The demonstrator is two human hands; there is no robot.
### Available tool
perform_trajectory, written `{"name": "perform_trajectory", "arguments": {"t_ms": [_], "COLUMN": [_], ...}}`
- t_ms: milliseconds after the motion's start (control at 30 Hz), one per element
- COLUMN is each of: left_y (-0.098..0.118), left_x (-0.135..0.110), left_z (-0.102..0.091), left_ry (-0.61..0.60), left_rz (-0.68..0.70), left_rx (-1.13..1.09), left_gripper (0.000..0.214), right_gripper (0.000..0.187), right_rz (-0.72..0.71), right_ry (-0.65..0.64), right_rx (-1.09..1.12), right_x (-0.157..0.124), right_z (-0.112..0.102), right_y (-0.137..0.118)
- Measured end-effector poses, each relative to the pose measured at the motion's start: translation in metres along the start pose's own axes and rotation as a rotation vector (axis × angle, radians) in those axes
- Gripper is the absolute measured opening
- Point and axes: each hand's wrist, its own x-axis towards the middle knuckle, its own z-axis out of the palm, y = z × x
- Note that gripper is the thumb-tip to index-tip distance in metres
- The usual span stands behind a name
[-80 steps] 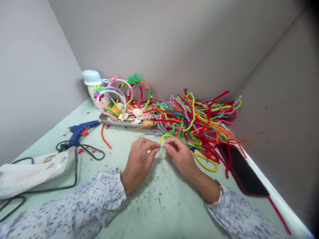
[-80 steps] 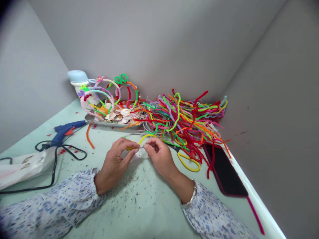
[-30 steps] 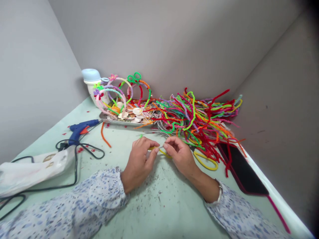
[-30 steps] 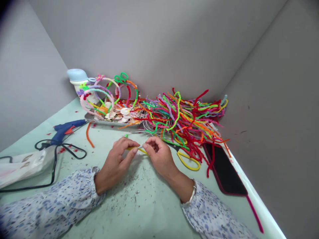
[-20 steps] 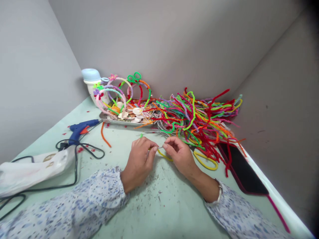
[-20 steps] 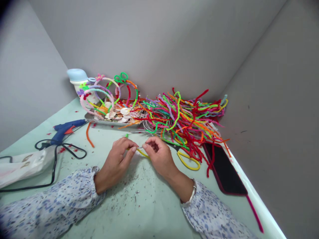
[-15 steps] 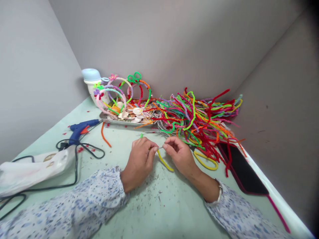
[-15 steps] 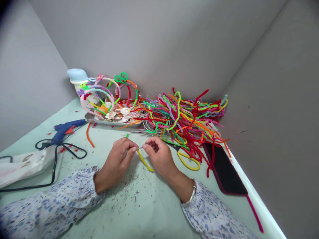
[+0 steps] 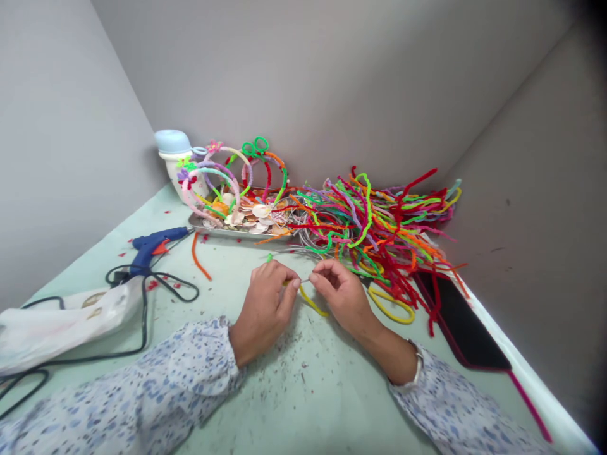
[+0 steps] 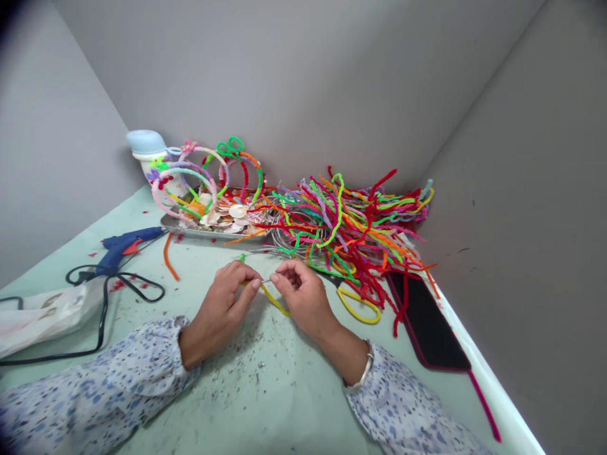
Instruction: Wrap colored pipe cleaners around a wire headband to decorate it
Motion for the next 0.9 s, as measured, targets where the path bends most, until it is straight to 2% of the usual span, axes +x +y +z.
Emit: {"name": "perform_trajectory", "arguments": {"t_ms": [367, 633, 900], "left_y": [-0.0031, -0.0032, -0.0034], "left_x": [0.0017, 0.0020, 0.0028], "left_z": [0.0018, -0.0021, -0.0023], "left_ry": [-0.029, -0.032, -0.037], "left_rz": [-0.001, 0.006, 0.013], "left_rx": [0.016, -0.054, 0.024], "left_gripper": [0.021, 0.018, 0.020], "right_gripper": [0.015, 0.016, 0.015], "right_rz": [0.006, 0.016, -0.007], "right_ry": [-0.031, -0.019, -0.018], "right_rx": [-0.007, 0.002, -0.019], "right_x": [-0.0008, 0.0016, 0.0012], "right_z": [-0.0002, 0.0000, -0.0004], "right_y": [-0.0017, -0.0025, 0.0005]}}
